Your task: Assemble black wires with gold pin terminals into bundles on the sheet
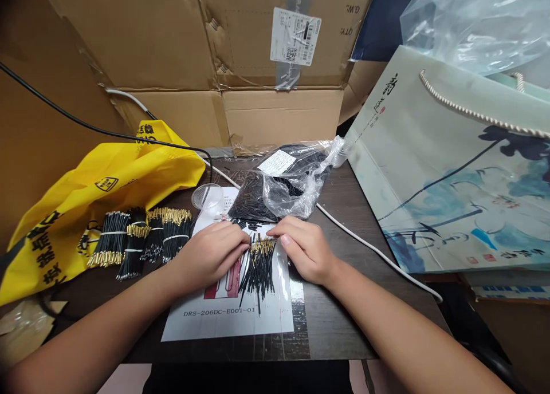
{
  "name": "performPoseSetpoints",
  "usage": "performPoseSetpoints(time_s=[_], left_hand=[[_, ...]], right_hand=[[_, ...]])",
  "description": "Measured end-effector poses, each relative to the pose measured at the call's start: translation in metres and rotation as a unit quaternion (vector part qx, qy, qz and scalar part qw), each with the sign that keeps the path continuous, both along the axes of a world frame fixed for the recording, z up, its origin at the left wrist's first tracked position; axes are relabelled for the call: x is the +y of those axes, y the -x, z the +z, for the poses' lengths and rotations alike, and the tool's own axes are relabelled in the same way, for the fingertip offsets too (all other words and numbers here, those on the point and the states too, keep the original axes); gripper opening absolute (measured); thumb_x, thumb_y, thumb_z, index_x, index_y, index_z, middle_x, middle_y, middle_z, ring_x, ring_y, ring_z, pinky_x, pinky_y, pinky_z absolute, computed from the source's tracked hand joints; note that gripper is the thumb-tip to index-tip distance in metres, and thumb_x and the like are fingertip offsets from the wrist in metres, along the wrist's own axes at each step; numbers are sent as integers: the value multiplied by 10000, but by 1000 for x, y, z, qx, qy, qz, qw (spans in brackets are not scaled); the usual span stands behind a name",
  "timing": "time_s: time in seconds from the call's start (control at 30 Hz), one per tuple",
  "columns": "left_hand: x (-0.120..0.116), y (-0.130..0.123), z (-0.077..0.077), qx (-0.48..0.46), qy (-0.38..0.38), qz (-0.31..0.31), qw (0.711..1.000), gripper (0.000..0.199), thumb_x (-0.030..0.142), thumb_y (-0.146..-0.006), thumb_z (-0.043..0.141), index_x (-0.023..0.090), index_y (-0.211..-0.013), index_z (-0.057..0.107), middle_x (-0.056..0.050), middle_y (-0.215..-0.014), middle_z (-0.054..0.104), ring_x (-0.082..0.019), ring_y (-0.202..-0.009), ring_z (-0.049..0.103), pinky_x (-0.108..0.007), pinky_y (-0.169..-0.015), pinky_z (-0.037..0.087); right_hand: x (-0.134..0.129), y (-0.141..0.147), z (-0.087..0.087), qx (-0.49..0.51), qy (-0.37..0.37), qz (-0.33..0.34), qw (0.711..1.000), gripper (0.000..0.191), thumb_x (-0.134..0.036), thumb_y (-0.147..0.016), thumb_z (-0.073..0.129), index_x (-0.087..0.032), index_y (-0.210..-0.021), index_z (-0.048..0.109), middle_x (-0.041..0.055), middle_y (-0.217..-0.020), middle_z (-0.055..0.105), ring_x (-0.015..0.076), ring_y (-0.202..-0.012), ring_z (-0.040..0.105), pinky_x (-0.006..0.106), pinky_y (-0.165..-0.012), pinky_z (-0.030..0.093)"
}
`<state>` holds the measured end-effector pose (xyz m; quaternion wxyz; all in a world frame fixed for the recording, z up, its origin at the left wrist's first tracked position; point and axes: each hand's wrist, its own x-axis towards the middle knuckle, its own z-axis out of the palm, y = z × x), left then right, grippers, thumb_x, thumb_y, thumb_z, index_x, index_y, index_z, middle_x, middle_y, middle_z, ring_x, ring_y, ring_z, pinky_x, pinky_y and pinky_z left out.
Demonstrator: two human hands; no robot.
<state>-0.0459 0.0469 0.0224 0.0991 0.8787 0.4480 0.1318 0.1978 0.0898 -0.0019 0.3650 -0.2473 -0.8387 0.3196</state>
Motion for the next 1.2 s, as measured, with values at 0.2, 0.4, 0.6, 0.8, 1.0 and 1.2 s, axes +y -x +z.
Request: performPoseSetpoints(time_s=[0.2,0.4,0.6,0.8,1.0,1.2], left_hand=[[-4,1,-1,-113,-69,21,991,172,165,-971,436,165,-1024,599,-36,-907,646,-157,-868,536,-319,-820,447],[-5,-1,-4,-167,-135,17,977,217,143,-917,556,174,-1125,612,-41,-943,665,-156,-870,548,-322,-812,454],[-5,-2,-4,-148,-112,20,982,153,164,-908,579,186,-1039,656,-28,-900,667,-162,-854,544,-331,-809,442],[-6,-3,-1,-158,-117,22,980,89,143,-900,579,163,-954,647,-31,-849,645,-156,-816,521,-318,-784,429],[-5,3,-4,-137,-115,27,983,84,151,-893,580,177,-931,651,-27,-785,612,-163,-775,476,-324,-751,399],[-6,1,-6,-169,-94,27,981,81,139,-884,586,181,-931,637,-20,-819,623,-154,-801,492,-324,-787,408]], right_hand=[[0,5,-2,-87,-64,-58,992,195,-231,-908,582,-192,-1090,642,57,-948,652,148,-752,576,318,-717,484],[2,5,-1,-59,-117,-42,990,105,-173,-911,581,-180,-980,660,35,-790,624,143,-719,552,305,-690,458],[1,5,0,-17,-129,-28,991,148,-147,-894,595,-183,-1014,673,41,-805,632,141,-711,561,296,-663,468],[-1,7,-2,20,-116,-36,992,150,-135,-895,593,-179,-995,696,48,-804,646,138,-708,582,287,-651,483],[-6,11,-6,23,-121,-50,991,124,-116,-875,623,-169,-953,703,49,-773,672,141,-686,597,295,-649,481],[-9,12,-4,35,-58,-55,996,133,-102,-874,617,-169,-956,697,53,-826,694,140,-732,626,290,-680,506]])
